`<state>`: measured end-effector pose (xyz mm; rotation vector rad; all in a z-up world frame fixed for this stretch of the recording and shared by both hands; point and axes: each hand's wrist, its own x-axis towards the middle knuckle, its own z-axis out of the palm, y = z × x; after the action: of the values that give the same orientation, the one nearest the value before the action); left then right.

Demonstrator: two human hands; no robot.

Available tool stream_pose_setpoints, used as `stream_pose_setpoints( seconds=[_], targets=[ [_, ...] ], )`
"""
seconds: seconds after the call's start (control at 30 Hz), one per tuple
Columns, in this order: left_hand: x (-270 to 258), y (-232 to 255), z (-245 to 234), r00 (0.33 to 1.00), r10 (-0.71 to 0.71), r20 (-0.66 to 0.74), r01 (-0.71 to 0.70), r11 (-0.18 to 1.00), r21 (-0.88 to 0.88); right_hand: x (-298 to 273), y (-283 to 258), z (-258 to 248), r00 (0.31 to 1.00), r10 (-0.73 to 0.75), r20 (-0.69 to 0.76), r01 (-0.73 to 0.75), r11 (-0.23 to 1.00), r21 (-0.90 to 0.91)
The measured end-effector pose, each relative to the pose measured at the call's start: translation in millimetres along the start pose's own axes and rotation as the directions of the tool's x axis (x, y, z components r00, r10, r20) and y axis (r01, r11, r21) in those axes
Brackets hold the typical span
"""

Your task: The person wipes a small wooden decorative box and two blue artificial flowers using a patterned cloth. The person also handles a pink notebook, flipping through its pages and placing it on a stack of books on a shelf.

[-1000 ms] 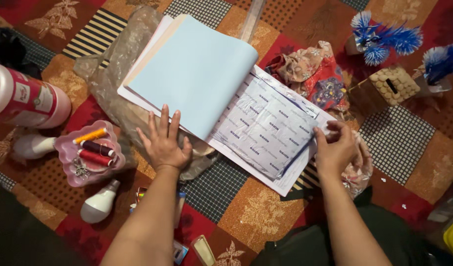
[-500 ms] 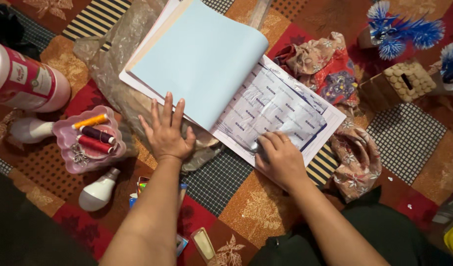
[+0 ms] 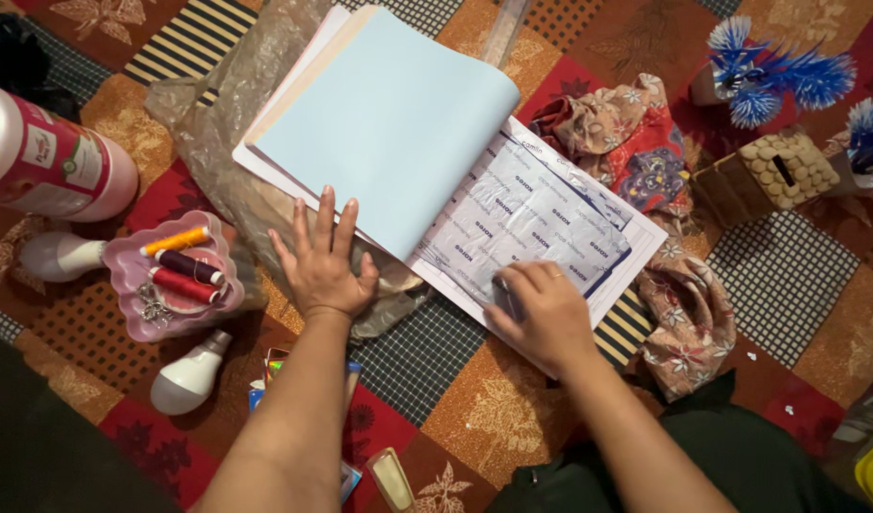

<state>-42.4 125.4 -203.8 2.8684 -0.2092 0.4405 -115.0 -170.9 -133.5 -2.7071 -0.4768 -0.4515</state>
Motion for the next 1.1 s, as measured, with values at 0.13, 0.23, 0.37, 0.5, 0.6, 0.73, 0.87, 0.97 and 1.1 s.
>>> stream_pose_setpoints(
  seconds=[0.13,0.23,0.37,0.5,0.6,0.73,0.87,0.97,1.1],
  targets=[
    [-0.1,0.0,0.6,1.000,0.000,-0.009,0.000,1.000,-0.002,-1.2,-4.7,-0.6,0.999,-0.041,-0.010,0.040,0.999,-0.034],
    [0.2,0.1,0.6,1.000,0.000,-0.003,0.000,1.000,0.008,-7.6,3.6,7.7,0.998,0.051,0.034,-0.051,0.999,0.001],
    [0.5,0.8,-1.0,1.000,0.001,-0.006,-0.001,1.000,0.001,-10.9,16.6,12.0,0.992,0.127,0.003,-0.127,0.991,0.039],
    [0.6,1.0,-1.4,1.000,0.001,-0.003,-0.001,1.000,0.001,-10.1,21.4,6.7,0.986,0.153,-0.062,-0.149,0.987,0.065],
    [0.7,1.2,-1.7,1.000,-0.001,0.003,0.001,1.000,0.008,-4.7,12.6,5.0,0.996,0.083,0.022,-0.084,0.995,0.061],
    [0.5,1.4,-1.3,1.000,-0.005,0.009,0.005,1.000,0.023,-2.3,-0.3,2.3,0.995,-0.012,0.097,0.011,1.000,0.011],
    [0.1,1.1,-0.6,1.000,-0.001,-0.001,0.001,1.000,0.019,-8.8,0.9,9.6,0.998,0.002,0.060,0.000,1.000,-0.019],
    [0.2,1.4,-1.1,1.000,-0.002,0.004,0.002,1.000,0.025,-13.2,8.5,15.5,0.995,0.046,0.087,-0.043,0.999,-0.033],
    [0.4,0.9,-1.7,1.000,0.002,-0.002,-0.002,1.000,0.022,-10.0,18.9,7.9,0.999,0.043,-0.031,-0.043,0.999,-0.017]
  ],
)
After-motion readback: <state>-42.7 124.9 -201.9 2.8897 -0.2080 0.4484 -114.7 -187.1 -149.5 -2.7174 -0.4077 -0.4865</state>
